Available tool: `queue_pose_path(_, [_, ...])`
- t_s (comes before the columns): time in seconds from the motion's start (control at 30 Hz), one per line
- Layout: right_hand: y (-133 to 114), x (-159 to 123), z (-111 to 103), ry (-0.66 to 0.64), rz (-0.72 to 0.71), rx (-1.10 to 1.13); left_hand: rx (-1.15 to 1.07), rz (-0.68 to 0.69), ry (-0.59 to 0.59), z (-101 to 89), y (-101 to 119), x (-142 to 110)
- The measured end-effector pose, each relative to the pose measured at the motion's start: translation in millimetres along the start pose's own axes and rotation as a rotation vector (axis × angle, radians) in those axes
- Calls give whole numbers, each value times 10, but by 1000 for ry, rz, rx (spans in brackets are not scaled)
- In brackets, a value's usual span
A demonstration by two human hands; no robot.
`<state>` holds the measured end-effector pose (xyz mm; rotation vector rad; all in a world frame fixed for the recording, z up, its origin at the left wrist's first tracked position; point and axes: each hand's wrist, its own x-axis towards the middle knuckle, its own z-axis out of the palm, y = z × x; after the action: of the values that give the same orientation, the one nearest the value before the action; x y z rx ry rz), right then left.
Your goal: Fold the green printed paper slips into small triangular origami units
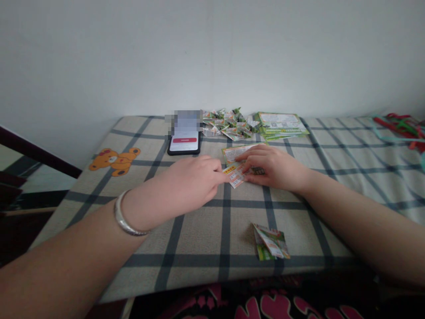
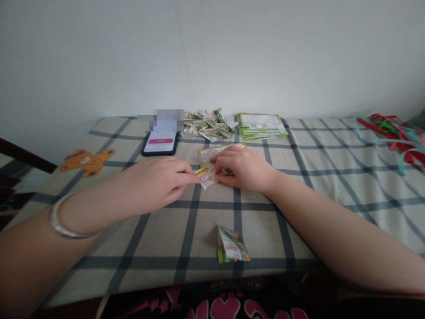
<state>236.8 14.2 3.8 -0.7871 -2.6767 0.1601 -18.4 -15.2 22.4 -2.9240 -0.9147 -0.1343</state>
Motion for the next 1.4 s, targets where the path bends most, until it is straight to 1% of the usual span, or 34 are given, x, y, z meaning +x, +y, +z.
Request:
queue_pose_path(0.13, [17, -6, 0, -14, -20, -9, 52, -24, 60, 74, -20, 62])
queue_pose_path(0.23, [12, -14, 8, -19, -19, -43, 38, -22, 117, 159, -35, 109])
queue_pose_path(0.33, [5, -24, 26, 5, 1, -82, 33, -90, 149, 203, -17, 133])
queue_pose_path(0.47, [10, -32, 50, 49, -4, -95, -61, -145, 131, 208, -1, 148])
queue_pose_path(0.53, [10, -31, 54, 65, -3, -89, -124, -153, 156, 217, -21, 156])
queue_pose_path(0.7, [-9, -24, 48, 88, 12, -84, -250, -119, 243, 262, -89, 173])
queue_pose_path(0.83, [-24, -18, 39, 123, 20, -121, -313, -124, 282, 260, -79, 169])
queue_pose_path(0.9, [-33, -18, 28, 154, 21, -154, -305, -112, 306, 247, -65, 165])
queue_pose_path(1.0, [-51, -28, 2, 192, 34, -191, -278, -85, 372, 226, -57, 163])
queue_pose_path(1.1, [-77, -47, -24, 225, 61, -182, -263, -66, 414, 209, -63, 166])
queue_pose_path(1.23, [-95, -65, -37, 276, 48, -171, -233, -44, 469, 195, -67, 170])
queue_pose_path(1.3, [-84, -69, -34, 274, 36, -200, -192, -54, 488, 197, -71, 169])
queue_pose_path(1.4, [-42, -72, -25, 225, -2, -291, -95, -71, 483, 210, -84, 163])
